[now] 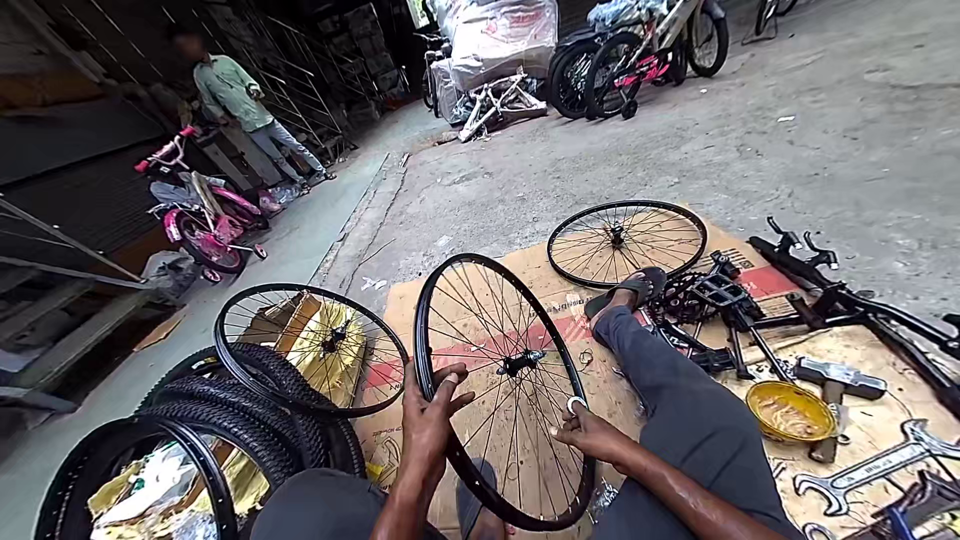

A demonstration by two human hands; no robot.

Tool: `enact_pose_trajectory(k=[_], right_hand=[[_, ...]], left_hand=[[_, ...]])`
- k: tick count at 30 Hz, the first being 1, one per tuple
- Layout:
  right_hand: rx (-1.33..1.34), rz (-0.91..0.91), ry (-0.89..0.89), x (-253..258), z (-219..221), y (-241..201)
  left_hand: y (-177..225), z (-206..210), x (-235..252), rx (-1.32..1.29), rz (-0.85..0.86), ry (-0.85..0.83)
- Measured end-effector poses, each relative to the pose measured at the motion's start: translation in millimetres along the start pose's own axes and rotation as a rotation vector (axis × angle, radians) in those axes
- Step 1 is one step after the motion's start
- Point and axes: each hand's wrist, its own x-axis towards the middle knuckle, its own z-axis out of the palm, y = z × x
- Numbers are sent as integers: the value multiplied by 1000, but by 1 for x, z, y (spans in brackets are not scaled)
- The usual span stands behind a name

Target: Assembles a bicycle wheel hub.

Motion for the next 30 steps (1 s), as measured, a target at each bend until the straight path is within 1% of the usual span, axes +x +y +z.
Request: enact_pose_trajectory(k=[2,5,7,8,10,12,14,16,19,21,22,26,28,30], right_hand=[[-140,-7,-34,-8,-2,-4],[-337,-12,-104,-14,-2,-12],[-491,-19,-131,-14,2,-16],[-586,-11,-133,-15,3,-19],[-756,45,-128,-14,2,-25],[-847,132,-118,-10,-2,-23],[-878,179,-105,-6,-1,-15],[-914,180,-123,-5,4,-14],[-919,93,-194,2,15,-10],[-894,-9,-266,8,22,-5],[-891,-46,-307,10,25,-6],[-956,-150,-398,16,47,-13],[-946,-239,-413,22,61,-18],[-917,-326,-431,33,79,-21]], left_hand=[[-7,-12,2,-78,-65,103],[-30,-36,7,-134,-178,315],[-61,-54,4,-102,-319,435],[-81,-63,-1,-75,-412,468],[-117,-71,-14,-30,-650,473],[-146,-72,-24,0,-879,436],[-168,-76,-28,59,-1055,328],[-189,-79,-29,177,-1172,175],[-222,-82,-34,280,-1240,9],[-237,-87,-34,314,-1258,-36],[-239,-89,-32,319,-1257,-34],[-242,-99,-25,299,-1216,111],[-249,-104,-23,248,-1177,194],[-255,-108,-22,196,-1169,236]])
